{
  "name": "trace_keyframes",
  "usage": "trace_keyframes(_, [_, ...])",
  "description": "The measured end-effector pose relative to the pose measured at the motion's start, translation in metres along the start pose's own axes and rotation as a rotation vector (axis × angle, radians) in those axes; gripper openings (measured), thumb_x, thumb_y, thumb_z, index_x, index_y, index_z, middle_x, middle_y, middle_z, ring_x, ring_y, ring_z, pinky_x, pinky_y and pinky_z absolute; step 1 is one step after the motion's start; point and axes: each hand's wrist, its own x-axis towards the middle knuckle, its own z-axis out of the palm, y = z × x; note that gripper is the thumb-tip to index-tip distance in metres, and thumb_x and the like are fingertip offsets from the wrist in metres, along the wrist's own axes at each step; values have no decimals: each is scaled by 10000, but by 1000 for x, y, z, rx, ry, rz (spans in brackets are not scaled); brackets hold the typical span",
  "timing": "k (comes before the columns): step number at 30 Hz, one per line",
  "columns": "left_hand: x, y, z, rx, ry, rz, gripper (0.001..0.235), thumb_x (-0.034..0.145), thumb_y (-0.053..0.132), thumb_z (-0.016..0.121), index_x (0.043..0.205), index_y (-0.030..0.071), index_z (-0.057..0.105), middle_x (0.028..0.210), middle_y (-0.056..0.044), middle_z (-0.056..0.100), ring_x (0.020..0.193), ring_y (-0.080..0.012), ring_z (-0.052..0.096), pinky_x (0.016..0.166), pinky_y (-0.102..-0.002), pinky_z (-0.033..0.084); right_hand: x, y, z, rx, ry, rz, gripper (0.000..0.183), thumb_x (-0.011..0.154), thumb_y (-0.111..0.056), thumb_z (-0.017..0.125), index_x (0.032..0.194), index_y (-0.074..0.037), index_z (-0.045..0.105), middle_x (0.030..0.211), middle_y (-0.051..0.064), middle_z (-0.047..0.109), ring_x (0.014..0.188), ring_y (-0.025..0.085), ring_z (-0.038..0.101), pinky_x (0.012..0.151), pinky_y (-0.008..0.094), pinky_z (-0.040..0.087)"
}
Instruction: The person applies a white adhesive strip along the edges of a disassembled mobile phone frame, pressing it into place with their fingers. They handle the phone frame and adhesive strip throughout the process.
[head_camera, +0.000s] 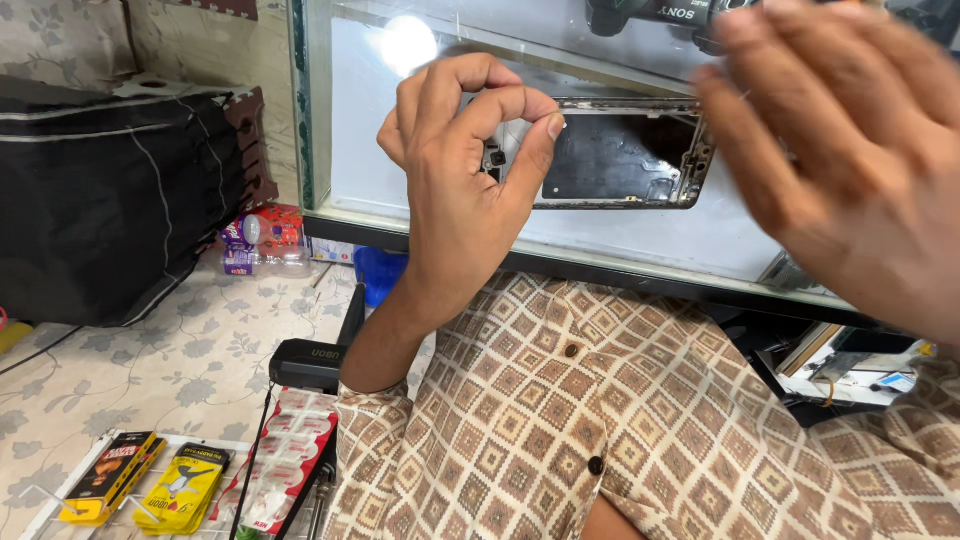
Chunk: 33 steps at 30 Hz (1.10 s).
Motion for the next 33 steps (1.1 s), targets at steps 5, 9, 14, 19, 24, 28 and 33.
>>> trace_keyframes(5, [1, 1, -7, -58, -36, 16, 117, 1000, 233, 820, 1069, 147, 781, 1173, 32, 585, 1238, -154, 477, 1107, -376, 230, 31, -11, 25, 767, 208, 79, 415, 851, -220, 847, 1149, 41, 724, 1116, 162, 735, 1019, 297, 720, 825, 393, 593])
trace_keyframes(9, [1, 2, -16, -120, -64, 5, 114, 1008, 244, 829, 1043, 147, 780, 1173, 39, 592, 1224, -139, 499, 1121, -349, 272, 21, -18, 47, 1132, 237, 239, 226, 898, -44, 845, 1071, 39, 725, 993, 152, 746, 852, 235, 740, 678, 315, 572])
trace_keyframes(14, [4, 3, -22, -113, -76, 15, 189, 958, 251, 851, 1092, 138, 780, 1176, 15, 591, 1217, -167, 509, 1084, -347, 290, 16, -22, 52, 1602, 131, 496, 113, 1027, -25, 729, 1137, 1, 716, 987, 64, 732, 846, 64, 691, 694, 176, 545])
trace_keyframes(19, [8, 0, -18, -52, 12, 17, 169, 992, 236, 845, 1119, 140, 787, 1134, 25, 605, 1123, -132, 562, 1056, -332, 321, 28, -23, 51, 1309, 91, 436, 107, 934, 10, 786, 1038, 32, 770, 799, 121, 712, 561, 100, 557, 460, 227, 372])
trace_keyframes(24, [5, -11, -23, -18, 122, 74, 165, 1049, 137, 818, 1198, 97, 759, 1165, 16, 639, 1061, -132, 616, 971, -294, 418, 33, -22, 53, 1418, 95, 425, 97, 1018, -13, 753, 1114, 0, 755, 905, 86, 718, 679, 49, 600, 534, 187, 419])
trace_keyframes(28, [0, -22, -32, 61, 70, 195, 234, 1027, 66, 828, 1245, 90, 745, 1175, -6, 672, 1078, -160, 654, 936, -315, 466, 36, -20, 55, 1515, 0, 530, 97, 957, -21, 734, 1051, -8, 752, 777, 67, 682, 593, 41, 542, 481, 200, 380])
trace_keyframes(33, [-2, -29, -28, 89, 45, 253, 276, 987, 69, 857, 1234, 102, 739, 1213, -15, 683, 1129, -199, 643, 965, -332, 482, 43, -17, 53, 1569, -51, 569, 86, 972, -39, 724, 1050, -17, 752, 750, 41, 677, 580, 25, 529, 479, 190, 366])
